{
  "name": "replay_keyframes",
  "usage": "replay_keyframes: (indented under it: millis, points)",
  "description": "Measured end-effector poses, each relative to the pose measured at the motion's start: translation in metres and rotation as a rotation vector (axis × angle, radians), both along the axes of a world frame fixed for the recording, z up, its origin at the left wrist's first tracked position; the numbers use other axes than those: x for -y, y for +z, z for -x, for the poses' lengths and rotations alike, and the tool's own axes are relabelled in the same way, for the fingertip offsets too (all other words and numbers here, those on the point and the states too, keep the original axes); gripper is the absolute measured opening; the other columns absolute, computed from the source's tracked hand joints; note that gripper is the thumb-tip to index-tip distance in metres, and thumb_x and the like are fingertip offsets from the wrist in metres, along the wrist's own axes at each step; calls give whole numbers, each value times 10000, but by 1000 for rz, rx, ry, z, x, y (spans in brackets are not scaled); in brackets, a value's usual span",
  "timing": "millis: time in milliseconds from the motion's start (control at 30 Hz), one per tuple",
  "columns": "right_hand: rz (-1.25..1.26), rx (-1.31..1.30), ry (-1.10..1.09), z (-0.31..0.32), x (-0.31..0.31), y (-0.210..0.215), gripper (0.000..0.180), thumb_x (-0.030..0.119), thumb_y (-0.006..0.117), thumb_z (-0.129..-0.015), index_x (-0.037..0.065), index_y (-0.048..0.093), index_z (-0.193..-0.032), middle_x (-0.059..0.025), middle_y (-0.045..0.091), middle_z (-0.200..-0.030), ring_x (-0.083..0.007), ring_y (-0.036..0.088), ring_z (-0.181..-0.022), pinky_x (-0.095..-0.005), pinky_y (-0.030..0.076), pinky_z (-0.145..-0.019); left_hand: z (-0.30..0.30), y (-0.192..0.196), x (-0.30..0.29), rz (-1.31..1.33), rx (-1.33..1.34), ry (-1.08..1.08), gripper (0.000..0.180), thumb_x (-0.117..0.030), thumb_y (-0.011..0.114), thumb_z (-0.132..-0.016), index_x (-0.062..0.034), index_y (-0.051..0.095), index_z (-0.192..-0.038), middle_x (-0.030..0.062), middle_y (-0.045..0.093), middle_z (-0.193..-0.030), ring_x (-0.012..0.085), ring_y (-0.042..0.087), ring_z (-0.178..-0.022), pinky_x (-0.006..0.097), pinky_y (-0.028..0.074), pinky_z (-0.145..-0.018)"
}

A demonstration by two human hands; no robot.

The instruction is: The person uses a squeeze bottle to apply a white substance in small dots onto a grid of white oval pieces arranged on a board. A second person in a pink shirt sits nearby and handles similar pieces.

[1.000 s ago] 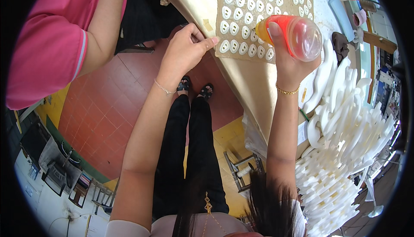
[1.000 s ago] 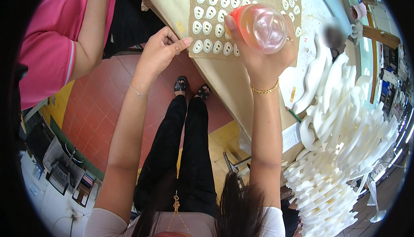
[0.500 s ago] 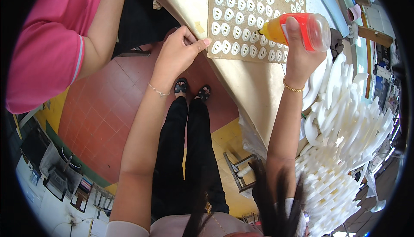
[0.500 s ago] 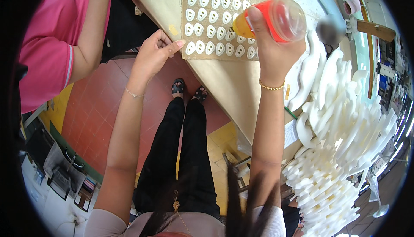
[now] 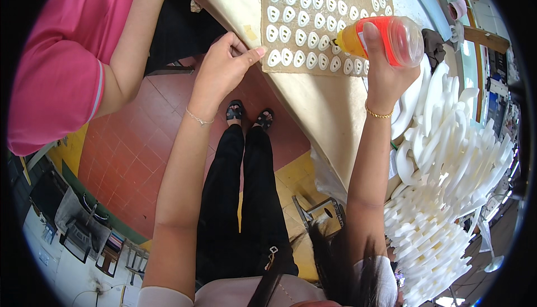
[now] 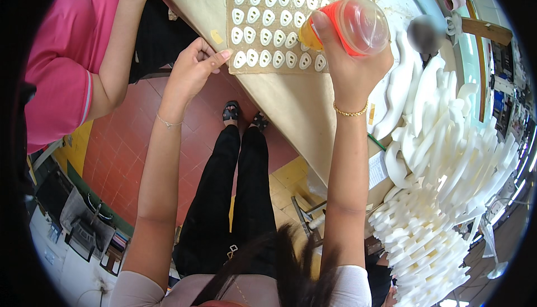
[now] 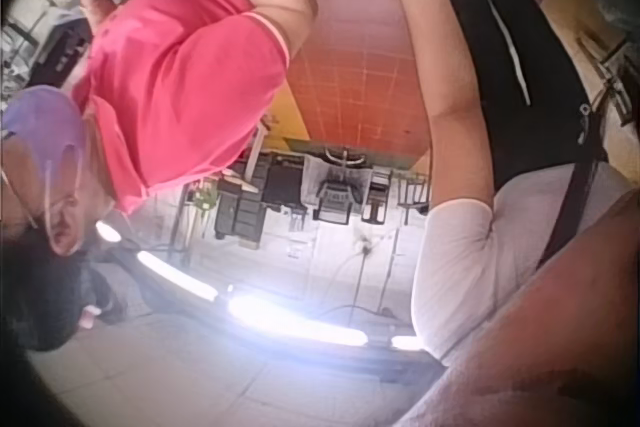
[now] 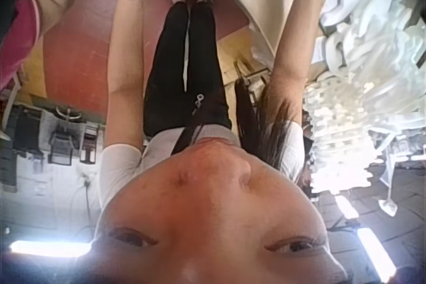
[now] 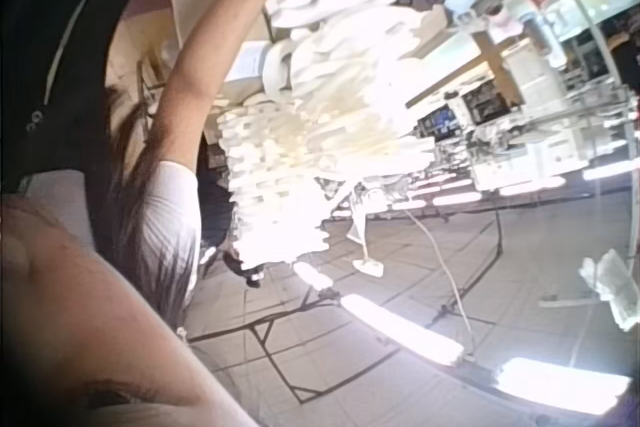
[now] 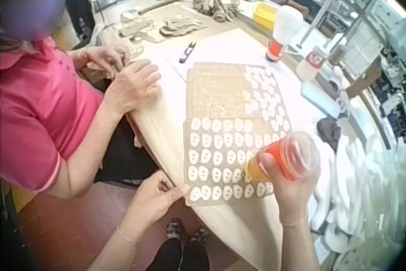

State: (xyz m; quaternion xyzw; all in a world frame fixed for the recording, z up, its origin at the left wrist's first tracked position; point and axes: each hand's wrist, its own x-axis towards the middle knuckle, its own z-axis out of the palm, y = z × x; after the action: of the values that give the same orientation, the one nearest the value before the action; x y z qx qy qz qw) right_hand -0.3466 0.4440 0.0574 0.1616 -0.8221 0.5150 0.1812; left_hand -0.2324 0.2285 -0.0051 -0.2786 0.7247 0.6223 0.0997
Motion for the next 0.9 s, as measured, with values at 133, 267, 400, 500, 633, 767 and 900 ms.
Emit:
replay_keyframes:
  millis: [133, 267, 400, 500, 633, 767, 900]
  points:
    - [35, 7, 5, -7, -2, -4, 428, 280, 875, -688, 0, 665, -933, -48, 687, -836, -118, 632, -733, -255, 513, -700, -1, 0, 1, -1, 10, 3, 318, -273, 747, -821, -37, 534, -812, 24, 562, -782, 112, 553, -744, 260, 481, -655]
    - [12, 19, 6, -14, -3, -4, 443, 299, 876, -687, 2, 661, -936, -43, 681, -841, -113, 625, -733, -254, 510, -690, -1, -1, -1, -12, -29, 25, 312, -262, 750, -818, -28, 544, -798, 22, 560, -753, 99, 522, -706, 255, 457, -620]
    - [-6, 10, 1, -20, 0, -4, 432, 292, 879, -681, 6, 658, -918, -46, 675, -826, -124, 627, -715, -256, 509, -676, -3, -3, -4, -38, -87, 96, 306, -245, 757, -805, -12, 565, -761, 11, 552, -682, 74, 457, -613, 241, 406, -550]
    - [-37, -51, 14, -21, -1, -7, 427, 273, 889, -666, 10, 658, -909, -49, 672, -813, -133, 630, -701, -257, 510, -668, -3, -4, -4, -39, -97, 99, 302, -239, 760, -802, -13, 565, -761, 7, 550, -682, 73, 454, -616, 241, 405, -552]
    - [-59, -85, 45, -22, 1, -6, 421, 242, 899, -648, 11, 659, -906, -49, 671, -801, -138, 633, -685, -259, 510, -648, -2, -6, -4, 0, -72, 85, 305, -238, 764, -796, -12, 563, -759, 8, 548, -682, 75, 453, -621, 246, 406, -556]
    - [4, -123, 110, -19, 9, -8, 403, 226, 898, -647, 10, 660, -890, -42, 668, -789, -140, 633, -660, -258, 508, -623, -2, -2, -5, -12, -67, 91, 309, -244, 763, -797, -11, 563, -760, 14, 547, -682, 77, 454, -626, 250, 406, -559]
    - [-129, -290, 108, -7, 15, -2, 406, 236, 897, -647, 15, 661, -892, -38, 668, -793, -141, 632, -651, -253, 504, -619, -2, -2, -4, 9, -57, 75, 312, -245, 761, -799, -9, 562, -760, 17, 548, -683, 82, 457, -625, 252, 407, -560]
